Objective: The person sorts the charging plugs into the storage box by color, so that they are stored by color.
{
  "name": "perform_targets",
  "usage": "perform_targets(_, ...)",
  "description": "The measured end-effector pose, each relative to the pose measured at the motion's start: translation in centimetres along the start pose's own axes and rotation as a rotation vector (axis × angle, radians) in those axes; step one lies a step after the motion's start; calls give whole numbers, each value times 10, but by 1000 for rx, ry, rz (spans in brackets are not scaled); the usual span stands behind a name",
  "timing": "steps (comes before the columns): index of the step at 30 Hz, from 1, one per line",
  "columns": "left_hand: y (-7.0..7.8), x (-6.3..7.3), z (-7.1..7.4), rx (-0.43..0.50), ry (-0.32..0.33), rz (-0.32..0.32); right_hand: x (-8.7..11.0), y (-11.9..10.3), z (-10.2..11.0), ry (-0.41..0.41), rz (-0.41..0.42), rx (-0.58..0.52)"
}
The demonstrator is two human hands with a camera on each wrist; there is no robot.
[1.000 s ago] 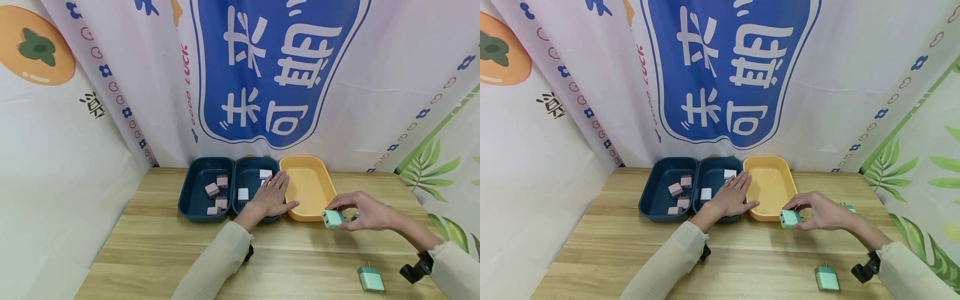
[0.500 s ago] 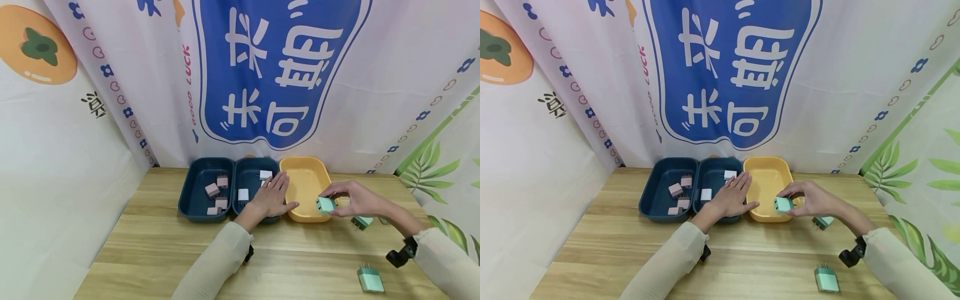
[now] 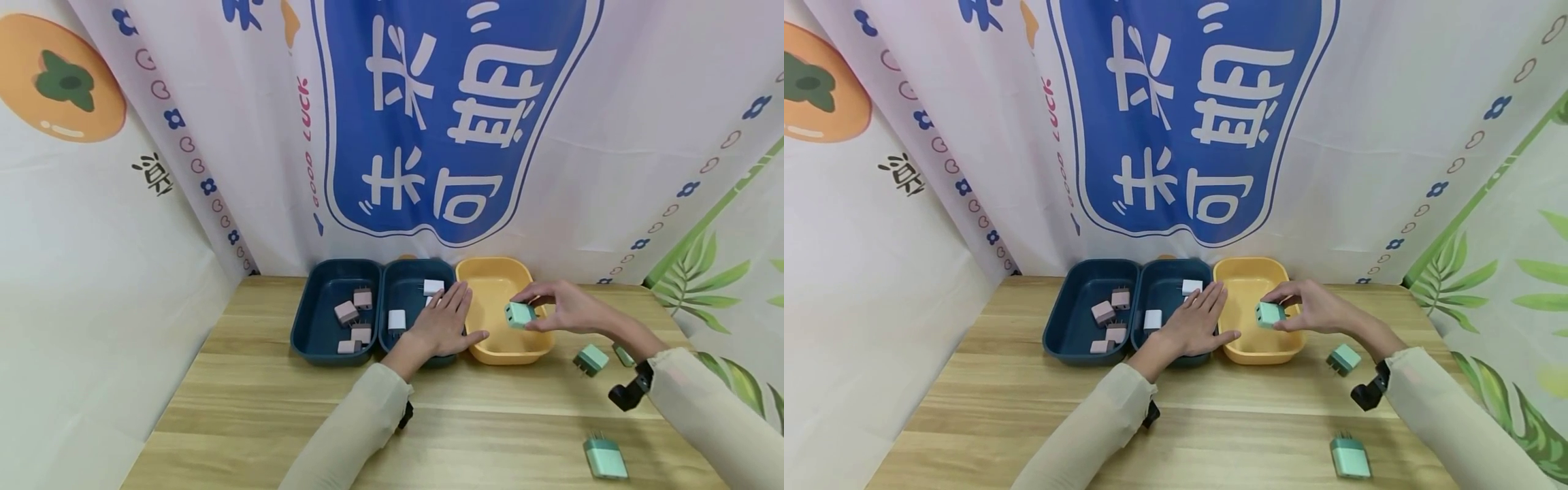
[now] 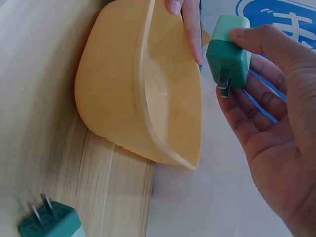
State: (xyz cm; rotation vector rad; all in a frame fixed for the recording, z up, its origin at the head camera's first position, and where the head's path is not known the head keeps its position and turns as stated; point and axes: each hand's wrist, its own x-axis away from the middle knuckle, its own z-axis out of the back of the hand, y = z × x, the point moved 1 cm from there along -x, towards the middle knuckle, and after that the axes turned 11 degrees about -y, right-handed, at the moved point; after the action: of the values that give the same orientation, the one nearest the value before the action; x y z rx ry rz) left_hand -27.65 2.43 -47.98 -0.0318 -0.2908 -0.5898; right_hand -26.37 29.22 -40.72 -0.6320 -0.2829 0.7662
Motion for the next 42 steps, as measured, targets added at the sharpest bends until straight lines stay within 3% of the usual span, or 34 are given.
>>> perform_targets(14,-3,-8,-2,13,-33,-3,-32,19,7,20,26,-24)
perform_targets(24,-4,-8,-3,18,-43,3,-50,27,11,-3,-43,-50)
perform_targets(34,-1,3,2,-3,5,-9,-65,44,11,-23,-109,-56)
perform_targets(42,0,2,1,-5,7,-7,-76,55,8,-35,-158,-63)
